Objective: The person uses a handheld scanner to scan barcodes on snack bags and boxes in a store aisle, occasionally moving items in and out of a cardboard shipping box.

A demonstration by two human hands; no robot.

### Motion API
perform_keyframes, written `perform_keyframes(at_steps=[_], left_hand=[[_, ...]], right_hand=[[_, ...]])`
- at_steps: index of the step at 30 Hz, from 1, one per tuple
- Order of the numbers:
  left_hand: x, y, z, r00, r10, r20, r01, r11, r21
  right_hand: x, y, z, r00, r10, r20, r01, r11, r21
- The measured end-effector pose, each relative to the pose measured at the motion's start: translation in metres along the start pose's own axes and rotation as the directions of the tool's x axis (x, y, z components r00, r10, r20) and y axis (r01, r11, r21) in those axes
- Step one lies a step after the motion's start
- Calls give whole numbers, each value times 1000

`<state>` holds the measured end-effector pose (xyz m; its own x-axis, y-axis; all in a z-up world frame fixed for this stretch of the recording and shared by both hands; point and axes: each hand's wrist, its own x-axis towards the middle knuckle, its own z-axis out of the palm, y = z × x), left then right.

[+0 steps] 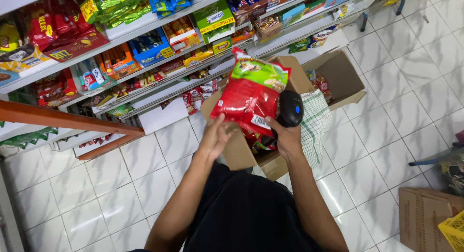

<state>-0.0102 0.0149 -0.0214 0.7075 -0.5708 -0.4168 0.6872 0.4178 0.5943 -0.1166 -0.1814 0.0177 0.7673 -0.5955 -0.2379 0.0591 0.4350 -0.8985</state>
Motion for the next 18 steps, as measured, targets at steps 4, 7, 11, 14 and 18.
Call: perform_keyframes(at_steps=[4, 7, 11, 14, 18], left_hand=[[6, -26, 21, 991, -115, 72, 124, 983, -134], [12, -27, 36, 968, -237, -83, 224, 964, -142], [12, -20, 49, 967, -217, -130, 200, 971, -132], [15, -22, 49, 986, -103, -131, 76, 978, -196], [29, -15, 38, 996, 16, -83, -37, 964, -262]], right_hand=[[-4, -12, 7, 998, -46, 38, 51, 988, -146], [-11, -25, 9, 997, -56, 59, 69, 969, -237], [-16, -37, 10, 991, -109, 76, 128, 938, -322], [-27, -38, 5, 986, -156, 62, 165, 832, -530], [-46, -33, 6, 999, -29, 31, 41, 816, -577]])
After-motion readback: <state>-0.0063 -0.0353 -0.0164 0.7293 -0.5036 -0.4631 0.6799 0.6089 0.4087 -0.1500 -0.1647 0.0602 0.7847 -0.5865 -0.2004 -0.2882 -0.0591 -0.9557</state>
